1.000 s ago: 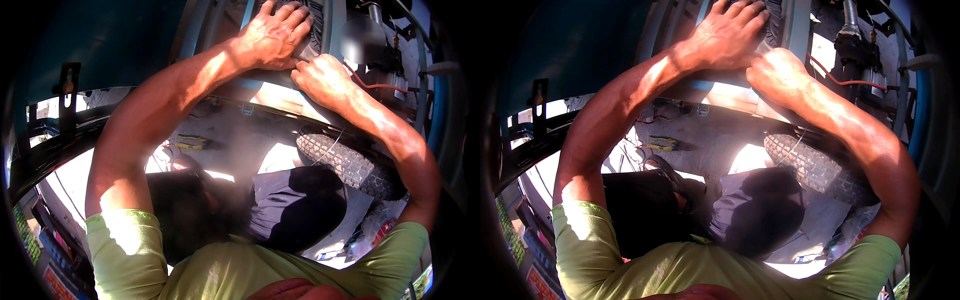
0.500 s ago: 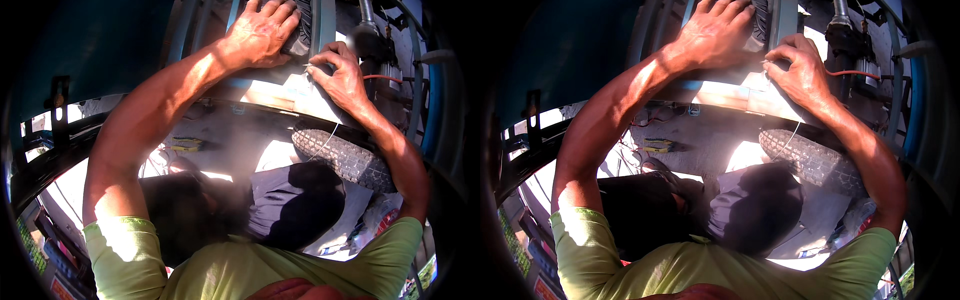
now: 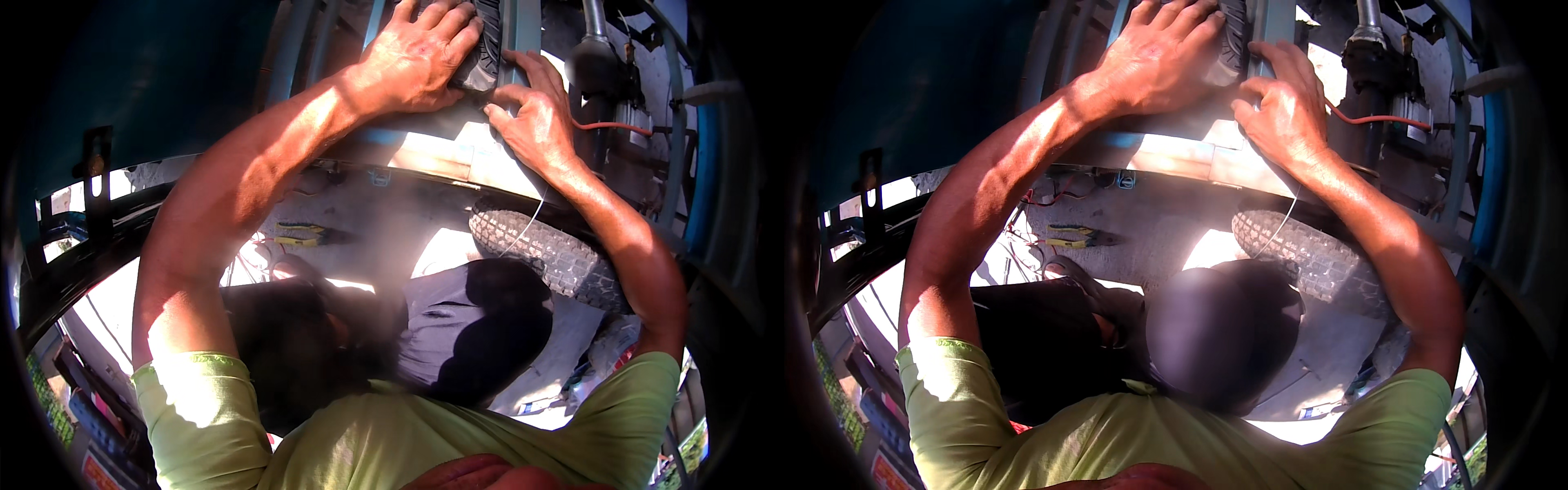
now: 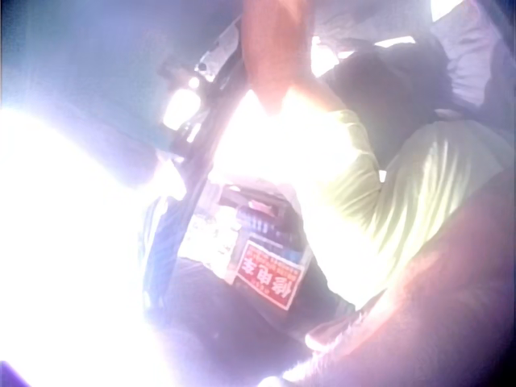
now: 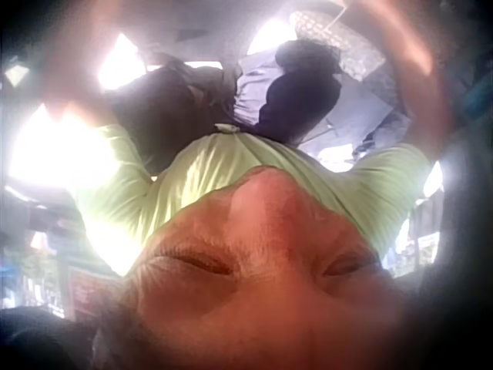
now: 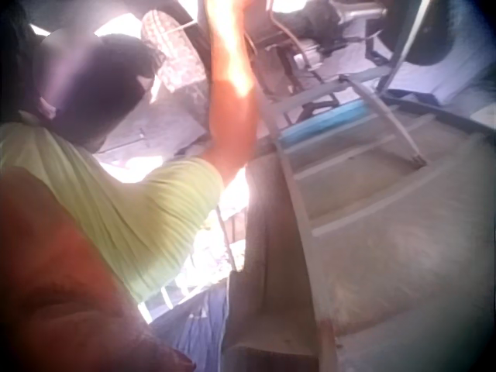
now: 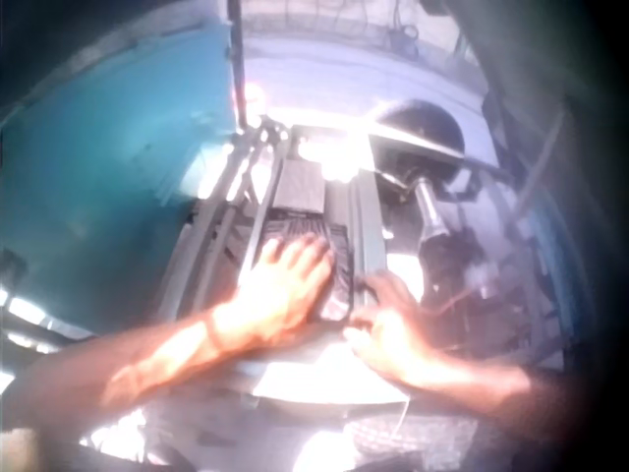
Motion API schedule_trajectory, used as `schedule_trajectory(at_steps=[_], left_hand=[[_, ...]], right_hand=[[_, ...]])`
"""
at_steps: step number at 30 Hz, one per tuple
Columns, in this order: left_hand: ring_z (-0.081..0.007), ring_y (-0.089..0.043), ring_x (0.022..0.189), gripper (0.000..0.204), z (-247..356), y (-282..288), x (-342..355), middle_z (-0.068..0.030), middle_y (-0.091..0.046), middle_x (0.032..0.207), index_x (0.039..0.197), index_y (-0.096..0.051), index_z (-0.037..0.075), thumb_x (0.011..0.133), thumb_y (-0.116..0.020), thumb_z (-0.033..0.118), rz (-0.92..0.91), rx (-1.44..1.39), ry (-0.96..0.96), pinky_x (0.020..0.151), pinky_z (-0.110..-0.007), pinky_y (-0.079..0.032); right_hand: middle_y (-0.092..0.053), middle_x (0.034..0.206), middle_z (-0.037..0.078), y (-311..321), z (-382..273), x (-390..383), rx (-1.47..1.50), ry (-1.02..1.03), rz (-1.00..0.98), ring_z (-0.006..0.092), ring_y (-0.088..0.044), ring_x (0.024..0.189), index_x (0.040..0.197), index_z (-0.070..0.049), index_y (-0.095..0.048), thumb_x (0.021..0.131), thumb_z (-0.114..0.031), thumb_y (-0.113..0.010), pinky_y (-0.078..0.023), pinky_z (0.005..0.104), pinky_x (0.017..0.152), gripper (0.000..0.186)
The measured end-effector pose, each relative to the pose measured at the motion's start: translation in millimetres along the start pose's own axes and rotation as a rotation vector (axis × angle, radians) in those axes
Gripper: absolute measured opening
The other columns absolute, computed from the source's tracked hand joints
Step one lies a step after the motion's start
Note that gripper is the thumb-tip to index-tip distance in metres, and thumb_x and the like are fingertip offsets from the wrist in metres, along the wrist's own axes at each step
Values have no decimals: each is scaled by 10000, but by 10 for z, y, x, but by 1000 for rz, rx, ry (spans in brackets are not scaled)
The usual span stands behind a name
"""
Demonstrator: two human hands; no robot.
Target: The person connects multiple colored wires to an electronic controller unit and then attaches a black plastic housing over the components by hand.
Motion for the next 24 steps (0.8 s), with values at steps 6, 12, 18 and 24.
schedule_trajectory(at_steps=[6,12,18,24], left_hand=[[-397,-409,1448,844,20,37,-15,-255,-465,1524,1490,-442,-55,823,-748,362,40,-60,0,1153,-609,-316],[-393,-407,1452,839,39,17,-30,-246,-470,1524,1489,-447,-47,818,-750,355,69,-44,5,1151,-611,-317],[-340,-509,1365,622,50,2,-77,-169,-583,1412,1325,-625,22,759,-760,243,276,63,37,1098,-560,-405],[-324,-480,1401,701,47,-127,-50,-176,-567,1433,1349,-602,2,741,-776,305,281,18,30,1112,-584,-362]], right_hand=[[-543,1500,41,-47,-38,-11,8,-81,-31,329,-374,1473,885,-79,-806,784,-174,-763,-333,477,1197,146],[-526,1516,56,-62,-75,-12,-22,-111,-67,331,-348,1493,900,-83,-809,792,-150,-756,-317,503,1198,138],[-514,1525,73,-91,-106,1,-58,-126,-87,336,-334,1498,905,-76,-809,783,-138,-744,-311,518,1200,151],[-508,1529,75,-120,-80,-14,-52,-129,-104,342,-297,1513,895,-52,-804,781,-151,-740,-309,527,1202,164]])
Point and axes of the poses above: each hand's wrist, its own x-axis towards the middle knuckle, its own y-axis out of the back of the hand, z = x × y, the point moved 6 cm from there along x, towards the middle knuckle
